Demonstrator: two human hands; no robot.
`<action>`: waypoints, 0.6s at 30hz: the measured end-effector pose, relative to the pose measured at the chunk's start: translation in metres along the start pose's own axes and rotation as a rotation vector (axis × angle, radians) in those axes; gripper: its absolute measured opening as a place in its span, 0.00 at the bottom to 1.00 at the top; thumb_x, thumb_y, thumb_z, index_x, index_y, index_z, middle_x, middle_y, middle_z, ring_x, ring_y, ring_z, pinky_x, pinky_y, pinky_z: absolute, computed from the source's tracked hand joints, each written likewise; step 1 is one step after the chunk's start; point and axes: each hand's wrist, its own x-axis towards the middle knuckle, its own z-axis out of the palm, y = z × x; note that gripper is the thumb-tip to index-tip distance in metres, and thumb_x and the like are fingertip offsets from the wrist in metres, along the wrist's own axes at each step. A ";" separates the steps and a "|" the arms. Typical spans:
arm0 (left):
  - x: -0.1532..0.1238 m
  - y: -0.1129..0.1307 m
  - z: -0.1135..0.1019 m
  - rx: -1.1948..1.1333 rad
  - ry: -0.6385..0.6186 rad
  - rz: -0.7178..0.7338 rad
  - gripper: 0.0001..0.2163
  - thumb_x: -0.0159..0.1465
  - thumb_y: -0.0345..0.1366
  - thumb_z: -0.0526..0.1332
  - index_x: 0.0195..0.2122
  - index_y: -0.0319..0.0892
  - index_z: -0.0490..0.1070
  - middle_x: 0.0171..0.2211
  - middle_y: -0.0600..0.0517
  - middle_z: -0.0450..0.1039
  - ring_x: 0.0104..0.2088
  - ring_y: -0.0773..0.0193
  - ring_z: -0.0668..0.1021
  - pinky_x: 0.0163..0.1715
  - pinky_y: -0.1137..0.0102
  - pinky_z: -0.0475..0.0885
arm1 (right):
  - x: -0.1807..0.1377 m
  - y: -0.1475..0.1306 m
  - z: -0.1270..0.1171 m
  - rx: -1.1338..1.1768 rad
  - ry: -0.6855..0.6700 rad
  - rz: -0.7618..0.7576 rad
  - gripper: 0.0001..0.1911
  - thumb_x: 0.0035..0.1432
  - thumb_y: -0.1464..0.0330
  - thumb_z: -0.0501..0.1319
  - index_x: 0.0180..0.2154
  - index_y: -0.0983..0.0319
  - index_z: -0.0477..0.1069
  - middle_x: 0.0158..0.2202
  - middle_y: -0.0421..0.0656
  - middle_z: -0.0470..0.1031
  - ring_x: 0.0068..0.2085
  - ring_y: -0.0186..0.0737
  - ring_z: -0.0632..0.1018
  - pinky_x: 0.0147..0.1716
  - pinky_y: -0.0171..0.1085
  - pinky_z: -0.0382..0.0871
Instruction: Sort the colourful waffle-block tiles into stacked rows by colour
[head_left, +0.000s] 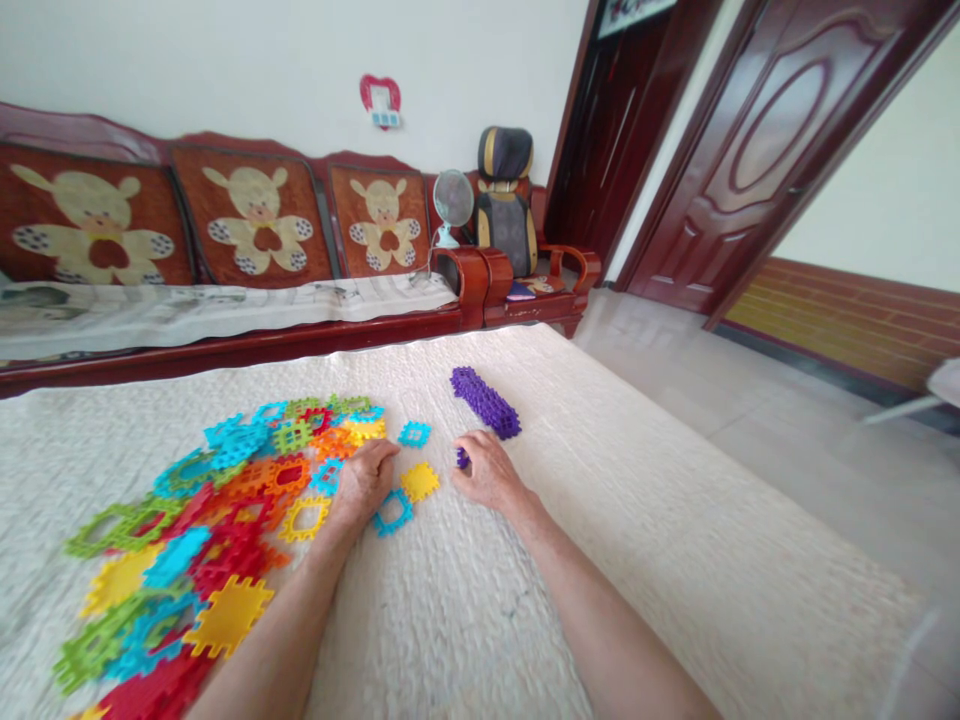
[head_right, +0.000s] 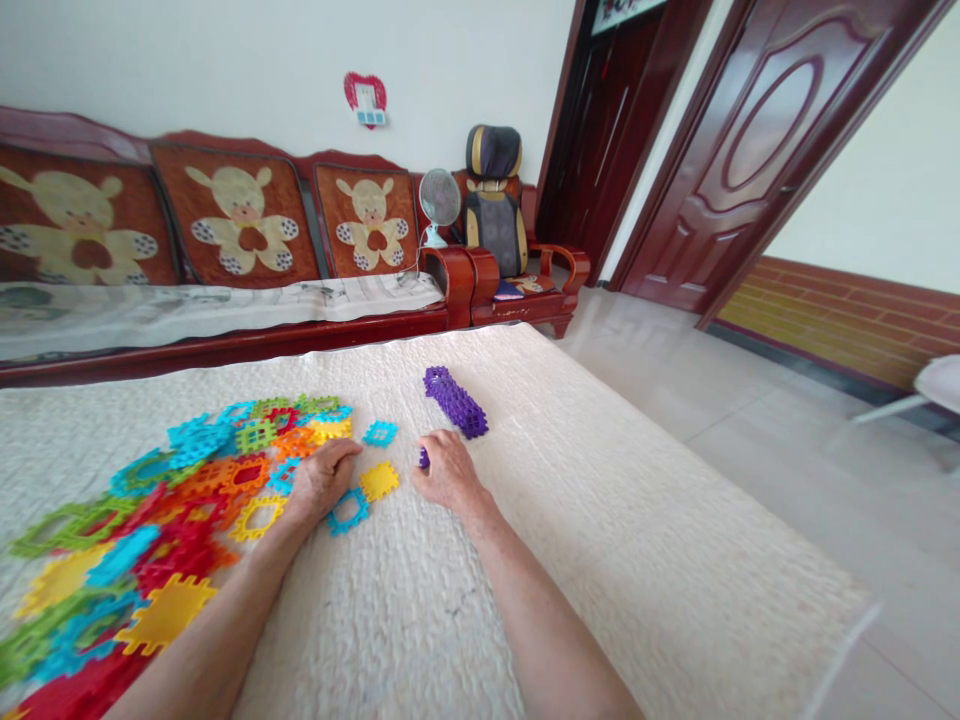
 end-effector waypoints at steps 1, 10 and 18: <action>0.000 0.000 0.000 0.001 0.000 -0.003 0.11 0.59 0.31 0.51 0.34 0.43 0.74 0.36 0.49 0.78 0.39 0.63 0.79 0.42 0.69 0.76 | 0.000 -0.001 -0.001 -0.013 -0.014 0.008 0.15 0.48 0.71 0.62 0.41 0.62 0.71 0.39 0.46 0.73 0.45 0.45 0.71 0.48 0.43 0.65; -0.003 -0.003 0.003 0.000 0.013 -0.009 0.11 0.60 0.31 0.51 0.35 0.43 0.74 0.38 0.49 0.78 0.40 0.62 0.79 0.43 0.68 0.75 | 0.005 -0.003 -0.010 0.107 0.209 0.005 0.24 0.50 0.69 0.62 0.50 0.61 0.65 0.46 0.47 0.69 0.49 0.44 0.70 0.51 0.43 0.66; -0.001 -0.003 0.003 0.003 0.023 0.007 0.11 0.60 0.30 0.51 0.34 0.43 0.74 0.37 0.50 0.78 0.39 0.63 0.79 0.42 0.69 0.76 | 0.001 0.035 -0.020 -0.012 0.534 0.148 0.24 0.53 0.68 0.61 0.52 0.62 0.63 0.48 0.51 0.67 0.51 0.49 0.68 0.52 0.50 0.65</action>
